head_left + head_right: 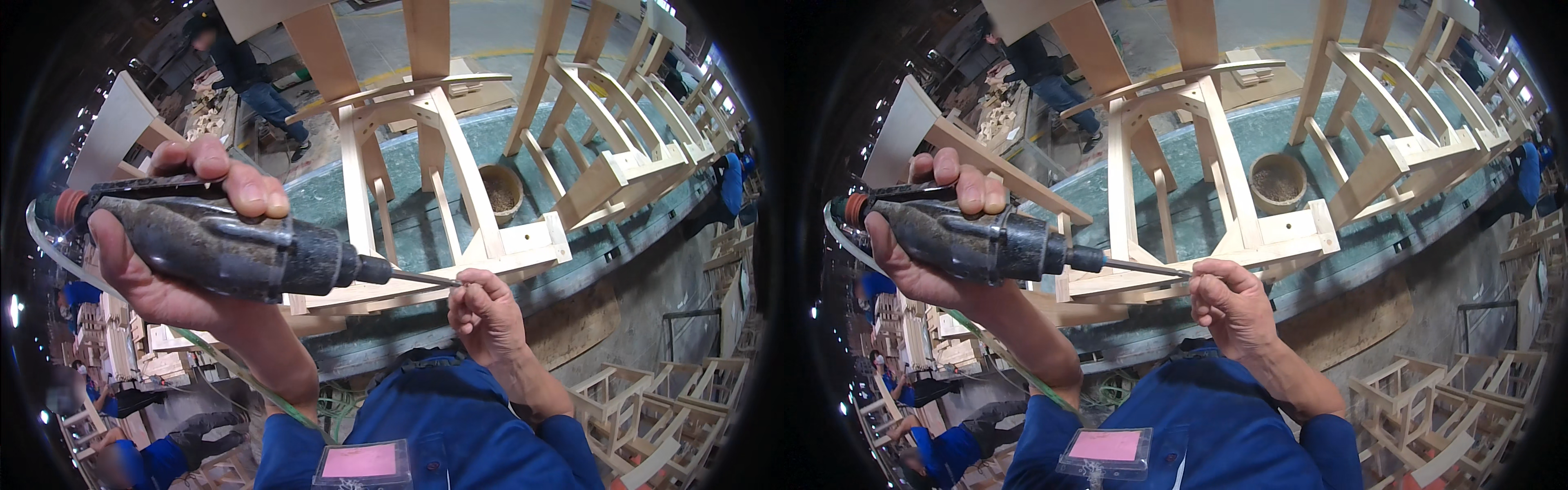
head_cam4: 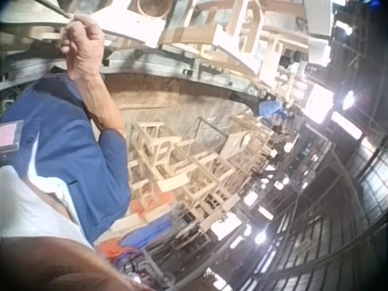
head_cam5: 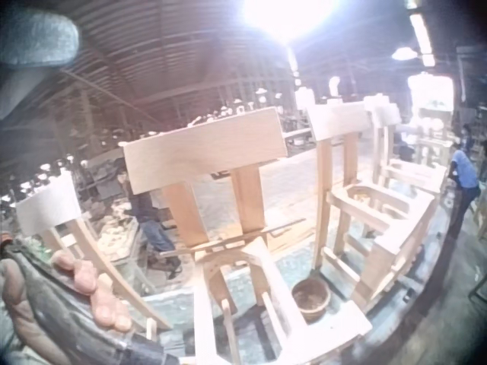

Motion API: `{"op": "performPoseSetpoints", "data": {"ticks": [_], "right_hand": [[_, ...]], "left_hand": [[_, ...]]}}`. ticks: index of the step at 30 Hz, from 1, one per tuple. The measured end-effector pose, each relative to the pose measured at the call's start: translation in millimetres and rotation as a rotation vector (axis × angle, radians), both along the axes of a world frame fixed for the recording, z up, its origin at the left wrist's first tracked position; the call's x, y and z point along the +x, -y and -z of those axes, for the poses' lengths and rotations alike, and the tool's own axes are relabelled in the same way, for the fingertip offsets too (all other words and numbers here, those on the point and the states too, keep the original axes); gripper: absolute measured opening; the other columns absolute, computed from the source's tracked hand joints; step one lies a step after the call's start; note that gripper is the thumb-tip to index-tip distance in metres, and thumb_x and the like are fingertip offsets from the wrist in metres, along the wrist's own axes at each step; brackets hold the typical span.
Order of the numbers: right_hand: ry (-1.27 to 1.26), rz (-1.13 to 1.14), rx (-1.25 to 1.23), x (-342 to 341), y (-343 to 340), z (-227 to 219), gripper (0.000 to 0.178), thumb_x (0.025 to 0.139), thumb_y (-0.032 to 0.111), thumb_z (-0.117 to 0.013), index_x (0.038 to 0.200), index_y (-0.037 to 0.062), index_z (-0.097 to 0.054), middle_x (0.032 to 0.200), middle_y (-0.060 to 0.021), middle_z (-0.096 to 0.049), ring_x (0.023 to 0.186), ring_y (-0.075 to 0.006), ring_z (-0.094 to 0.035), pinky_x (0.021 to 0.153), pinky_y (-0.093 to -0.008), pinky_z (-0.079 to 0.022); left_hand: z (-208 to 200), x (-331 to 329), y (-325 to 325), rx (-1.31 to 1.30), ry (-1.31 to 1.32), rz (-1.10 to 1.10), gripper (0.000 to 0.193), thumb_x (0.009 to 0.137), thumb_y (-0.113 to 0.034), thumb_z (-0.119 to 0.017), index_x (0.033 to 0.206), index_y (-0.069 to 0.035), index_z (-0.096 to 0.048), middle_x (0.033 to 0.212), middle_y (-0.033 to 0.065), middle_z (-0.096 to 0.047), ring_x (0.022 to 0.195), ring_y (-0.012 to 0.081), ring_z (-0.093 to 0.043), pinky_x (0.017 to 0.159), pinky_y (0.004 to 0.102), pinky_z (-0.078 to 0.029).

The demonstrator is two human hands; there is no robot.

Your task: The person uses a pneumatic drill to drive screws into the joints of a wooden chair frame. They repeatedly position the tool, fasten screws, and adjust the chair's orientation on the workbench to access different connection points.

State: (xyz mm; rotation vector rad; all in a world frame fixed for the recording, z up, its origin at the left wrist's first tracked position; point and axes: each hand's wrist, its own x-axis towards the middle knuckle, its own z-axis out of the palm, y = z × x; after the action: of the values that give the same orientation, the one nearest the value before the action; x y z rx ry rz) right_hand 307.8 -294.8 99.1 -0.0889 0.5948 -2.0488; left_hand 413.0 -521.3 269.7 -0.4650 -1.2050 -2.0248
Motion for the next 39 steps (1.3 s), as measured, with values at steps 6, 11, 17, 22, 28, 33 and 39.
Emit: {"op": "performPoseSetpoints", "data": {"ticks": [6, 11, 17, 22, 28, 33, 39], "right_hand": [[-0.055, 0.111, -0.063, 2.4, 13.2, -2.4, 0.023, 0.09, 0.023, -0.068, 0.106, 0.0061, -0.063, 0.083, -0.0071, -0.065, 0.06, -0.0103, -0.055, 0.049, -0.0224, -0.044], [0.038, 0.178, -0.015, -0.2, 21.0, -10.2, 0.024, 0.091, 0.024, -0.067, 0.108, 0.0073, -0.062, 0.084, -0.0062, -0.065, 0.061, -0.0095, -0.054, 0.05, -0.0215, -0.044], [-0.018, 0.245, 0.031, -15.2, 30.6, -21.1, 0.023, 0.094, 0.023, -0.064, 0.112, 0.0088, -0.06, 0.084, -0.0024, -0.061, 0.066, -0.0073, -0.052, 0.052, -0.017, -0.043], [0.072, 0.17, -0.131, -33.9, 48.4, -30.1, 0.025, 0.101, 0.018, -0.054, 0.12, 0.0024, -0.052, 0.089, -0.0015, -0.053, 0.07, -0.0032, -0.045, 0.048, -0.0126, -0.038], [-0.025, 0.171, -0.259, -53.3, 86.0, -57.5, 0.029, 0.102, 0.021, -0.05, 0.122, -0.0005, -0.053, 0.091, -0.007, -0.057, 0.075, -0.0114, -0.051, 0.061, -0.023, -0.047], [-0.238, 0.48, -0.161, -116.1, 148.3, -80.8, 0.02, 0.103, 0.017, -0.043, 0.094, 0.0019, -0.052, 0.086, -0.0048, -0.051, 0.076, -0.0166, -0.052, 0.071, -0.031, -0.05], [-0.124, 0.191, -0.551, -216.6, 180.5, -142.1, 0.024, 0.095, 0.008, -0.044, 0.071, 0.0077, -0.039, 0.065, -0.0006, -0.035, 0.056, -0.0126, -0.032, 0.048, -0.0265, -0.032]], "left_hand": [[9.5, -3.9, 0.6, 0.019, -0.051, 0.028, 0.066, 0.093, -0.051, -0.051, 0.122, 0.008, -0.047, 0.106, 0.0189, -0.049, 0.087, 0.0327, -0.057, 0.078, 0.0478, -0.045], [23.0, -2.3, 1.6, 0.115, -0.127, 0.019, 0.067, 0.093, -0.053, -0.048, 0.123, 0.008, -0.05, 0.11, 0.0216, -0.053, 0.089, 0.034, -0.058, 0.081, 0.0493, -0.046], [46.0, -5.0, -1.7, 0.41, -0.193, -0.087, 0.065, 0.091, -0.058, -0.052, 0.112, 0.003, -0.059, 0.104, 0.0201, -0.057, 0.086, 0.0334, -0.059, 0.08, 0.0485, -0.048], [49.4, -10.8, -6.8, 0.567, -0.191, -0.252, 0.06, 0.088, -0.064, -0.052, 0.104, -0.007, -0.06, 0.096, 0.0138, -0.06, 0.081, 0.0304, -0.061, 0.074, 0.0455, -0.053], [46.7, -34.8, -2.4, 0.254, -0.449, -0.399, 0.053, 0.093, -0.052, -0.044, 0.117, -0.005, -0.052, 0.097, 0.0233, -0.057, 0.08, 0.0326, -0.063, 0.071, 0.0432, -0.054], [56.8, -65.9, -21.6, 0.141, -0.276, -0.519, 0.062, 0.088, -0.048, -0.059, 0.129, -0.003, -0.044, 0.115, 0.018, -0.052, 0.108, 0.0259, -0.054, 0.096, 0.0397, -0.044], [73.6, -70.4, -33.4, -0.527, 0.164, -0.791, 0.09, 0.078, -0.044, -0.078, 0.144, -0.006, -0.032, 0.126, 0.0152, -0.048, 0.107, 0.0212, -0.056, 0.088, 0.035, -0.049]]}}
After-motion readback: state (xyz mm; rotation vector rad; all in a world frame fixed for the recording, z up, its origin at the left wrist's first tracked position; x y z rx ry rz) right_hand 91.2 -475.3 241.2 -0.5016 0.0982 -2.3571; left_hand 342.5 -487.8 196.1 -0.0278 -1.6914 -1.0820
